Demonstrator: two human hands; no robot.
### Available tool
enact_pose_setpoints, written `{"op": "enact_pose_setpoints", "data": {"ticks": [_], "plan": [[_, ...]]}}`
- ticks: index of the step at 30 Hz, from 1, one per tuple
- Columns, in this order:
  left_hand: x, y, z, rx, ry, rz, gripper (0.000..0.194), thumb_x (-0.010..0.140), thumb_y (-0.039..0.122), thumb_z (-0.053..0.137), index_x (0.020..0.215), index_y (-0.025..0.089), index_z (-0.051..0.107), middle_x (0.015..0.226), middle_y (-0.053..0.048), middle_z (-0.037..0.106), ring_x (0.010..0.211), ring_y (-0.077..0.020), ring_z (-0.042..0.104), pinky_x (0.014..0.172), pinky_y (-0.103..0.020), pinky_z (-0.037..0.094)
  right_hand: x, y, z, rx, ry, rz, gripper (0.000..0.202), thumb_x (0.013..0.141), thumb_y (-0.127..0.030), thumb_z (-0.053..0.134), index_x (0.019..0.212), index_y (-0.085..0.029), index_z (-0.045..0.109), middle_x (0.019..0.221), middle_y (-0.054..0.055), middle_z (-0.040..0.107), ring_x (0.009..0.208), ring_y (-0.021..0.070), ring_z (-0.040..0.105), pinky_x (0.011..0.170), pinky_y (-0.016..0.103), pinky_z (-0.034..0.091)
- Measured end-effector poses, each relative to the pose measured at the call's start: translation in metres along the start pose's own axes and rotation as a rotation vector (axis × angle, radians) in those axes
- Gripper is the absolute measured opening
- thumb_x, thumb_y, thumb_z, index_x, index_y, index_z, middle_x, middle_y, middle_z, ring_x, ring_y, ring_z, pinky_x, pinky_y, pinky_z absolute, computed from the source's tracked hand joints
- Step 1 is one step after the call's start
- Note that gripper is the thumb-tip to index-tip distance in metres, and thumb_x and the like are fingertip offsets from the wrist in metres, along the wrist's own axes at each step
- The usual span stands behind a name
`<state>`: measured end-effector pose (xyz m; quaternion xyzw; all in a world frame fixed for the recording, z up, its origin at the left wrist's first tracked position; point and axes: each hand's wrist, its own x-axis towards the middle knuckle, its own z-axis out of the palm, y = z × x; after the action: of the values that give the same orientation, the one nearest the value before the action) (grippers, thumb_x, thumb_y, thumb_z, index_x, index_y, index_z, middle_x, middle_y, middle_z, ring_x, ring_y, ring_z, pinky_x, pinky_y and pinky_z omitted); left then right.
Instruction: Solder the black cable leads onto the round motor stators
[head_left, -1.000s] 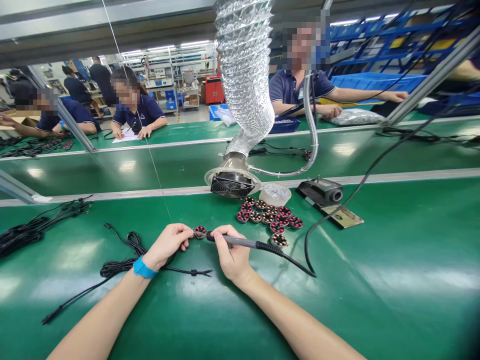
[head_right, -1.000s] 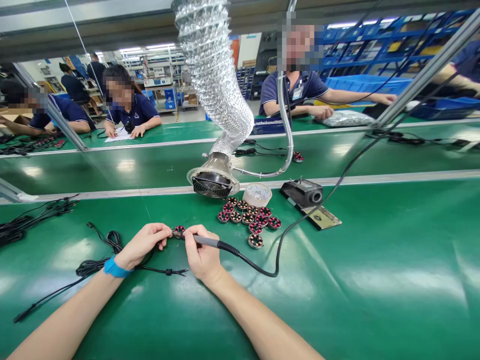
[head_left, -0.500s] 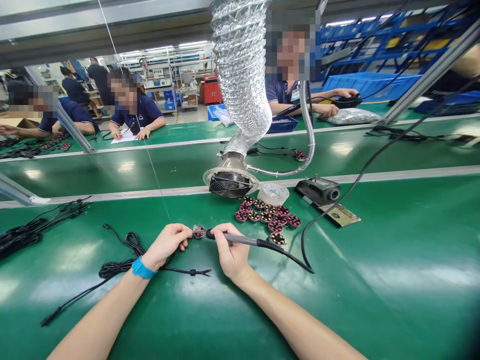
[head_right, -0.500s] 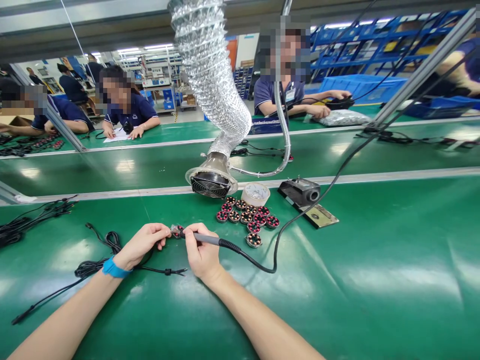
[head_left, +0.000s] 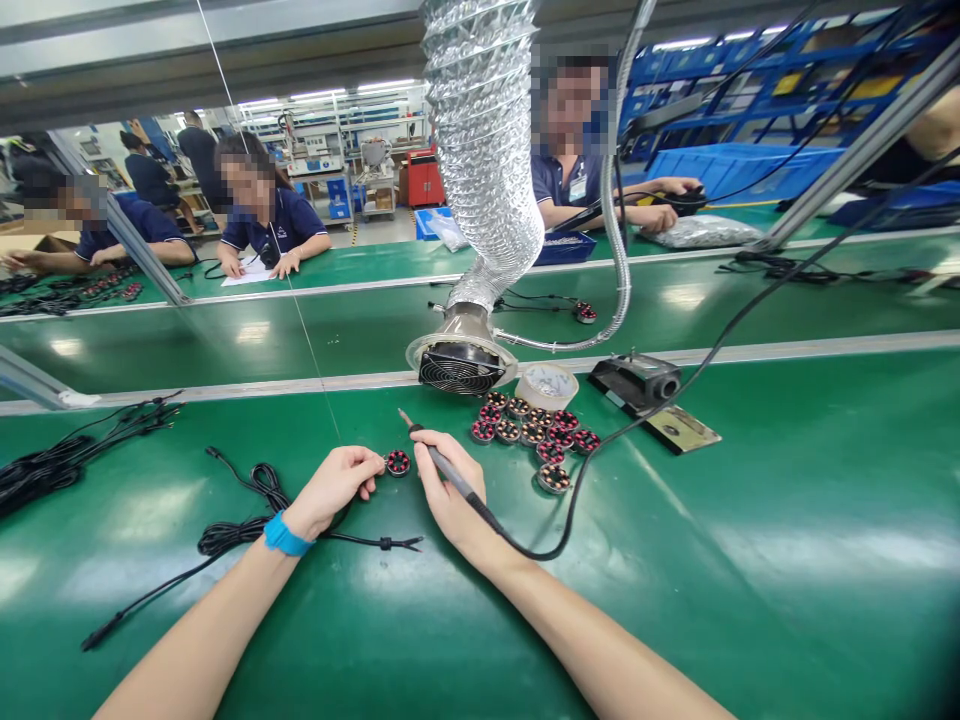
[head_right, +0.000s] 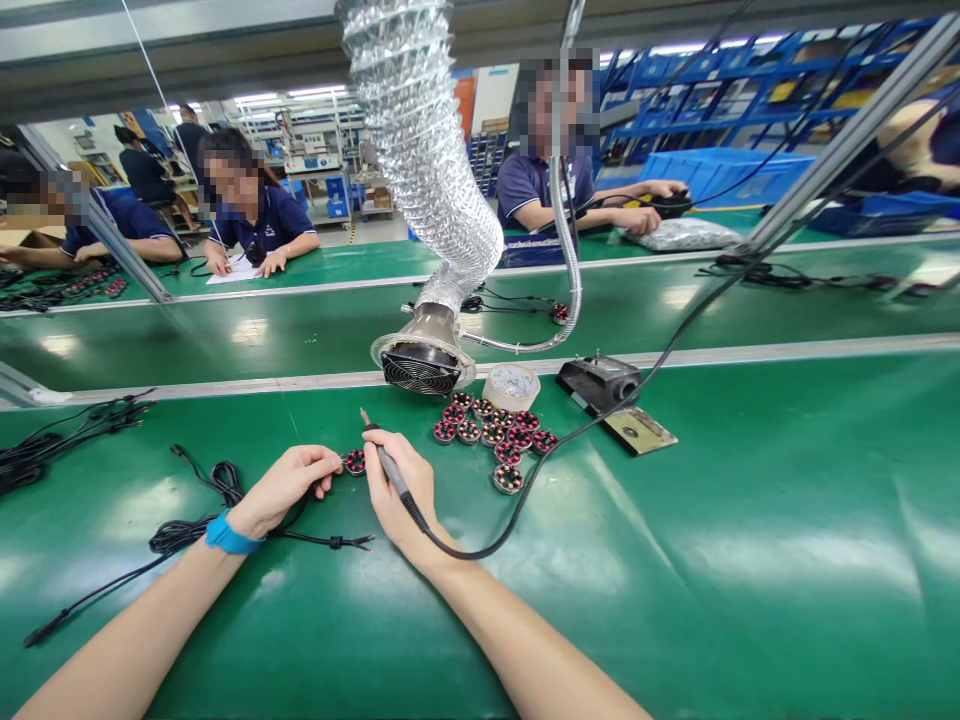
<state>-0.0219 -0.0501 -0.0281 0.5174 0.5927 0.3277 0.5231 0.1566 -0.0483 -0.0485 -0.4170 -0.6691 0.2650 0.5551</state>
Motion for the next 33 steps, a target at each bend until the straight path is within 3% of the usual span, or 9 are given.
{"op": "enact_pose_setpoints", "data": {"ticks": [5, 8, 13, 22, 28, 33], "plan": [[0.000, 0.000, 0.000, -0.011, -0.003, 0.005, 0.031, 0.074, 0.044, 0.065, 0.073, 0.013, 0.063, 0.056, 0.001, 0.055, 0.050, -0.0102, 0.047, 0.054, -0.024, 0.037, 0.000, 0.014, 0.008, -0.019, -0.157, -0.078, 0.054, 0.081, -0.008, 0.057, 0.132, -0.024, 0.052, 0.114, 0.007, 0.061, 0.104, 0.0202, 0.062, 0.095, 0.035, 0.050], [0.001, -0.001, 0.000, -0.019, -0.002, 0.008, 0.032, 0.074, 0.045, 0.065, 0.073, 0.013, 0.064, 0.055, 0.002, 0.055, 0.049, -0.0102, 0.047, 0.053, -0.024, 0.037, -0.001, 0.021, 0.012, 0.014, -0.245, -0.090, 0.066, 0.076, -0.005, 0.059, 0.138, -0.027, 0.046, 0.121, 0.008, 0.056, 0.108, 0.0204, 0.060, 0.098, 0.035, 0.050], [0.001, -0.002, 0.000, -0.016, -0.002, 0.007, 0.031, 0.074, 0.045, 0.066, 0.071, 0.014, 0.063, 0.055, 0.002, 0.055, 0.049, -0.0100, 0.047, 0.053, -0.024, 0.036, -0.001, 0.026, 0.013, 0.041, -0.307, -0.095, 0.064, 0.080, -0.005, 0.058, 0.138, -0.027, 0.044, 0.123, 0.008, 0.052, 0.103, 0.0183, 0.060, 0.097, 0.035, 0.050], [0.002, -0.001, -0.005, -0.164, -0.019, 0.047, 0.036, 0.070, 0.048, 0.073, 0.073, 0.014, 0.061, 0.065, -0.001, 0.060, 0.054, -0.0101, 0.052, 0.055, -0.024, 0.040, 0.004, 0.030, 0.012, 0.044, -0.236, -0.134, 0.058, 0.078, -0.004, 0.061, 0.130, -0.026, 0.049, 0.114, 0.006, 0.053, 0.097, 0.0179, 0.060, 0.092, 0.033, 0.051], [0.001, 0.001, -0.009, -0.144, -0.017, 0.038, 0.042, 0.073, 0.053, 0.074, 0.075, 0.014, 0.057, 0.060, 0.006, 0.046, 0.044, -0.0029, 0.027, 0.044, -0.020, 0.013, 0.008, 0.027, 0.007, 0.054, -0.202, -0.164, 0.056, 0.078, -0.004, 0.061, 0.128, -0.026, 0.051, 0.112, 0.006, 0.054, 0.098, 0.0183, 0.061, 0.092, 0.033, 0.051], [0.003, 0.003, -0.013, -0.258, -0.058, 0.045, 0.040, 0.069, 0.045, 0.079, 0.068, 0.014, 0.055, 0.061, 0.005, 0.047, 0.046, -0.0017, 0.022, 0.045, -0.021, 0.012, 0.010, 0.025, 0.006, 0.097, -0.149, -0.122, 0.054, 0.076, -0.005, 0.063, 0.125, -0.025, 0.053, 0.110, 0.005, 0.056, 0.092, 0.0170, 0.064, 0.087, 0.033, 0.054]]}}
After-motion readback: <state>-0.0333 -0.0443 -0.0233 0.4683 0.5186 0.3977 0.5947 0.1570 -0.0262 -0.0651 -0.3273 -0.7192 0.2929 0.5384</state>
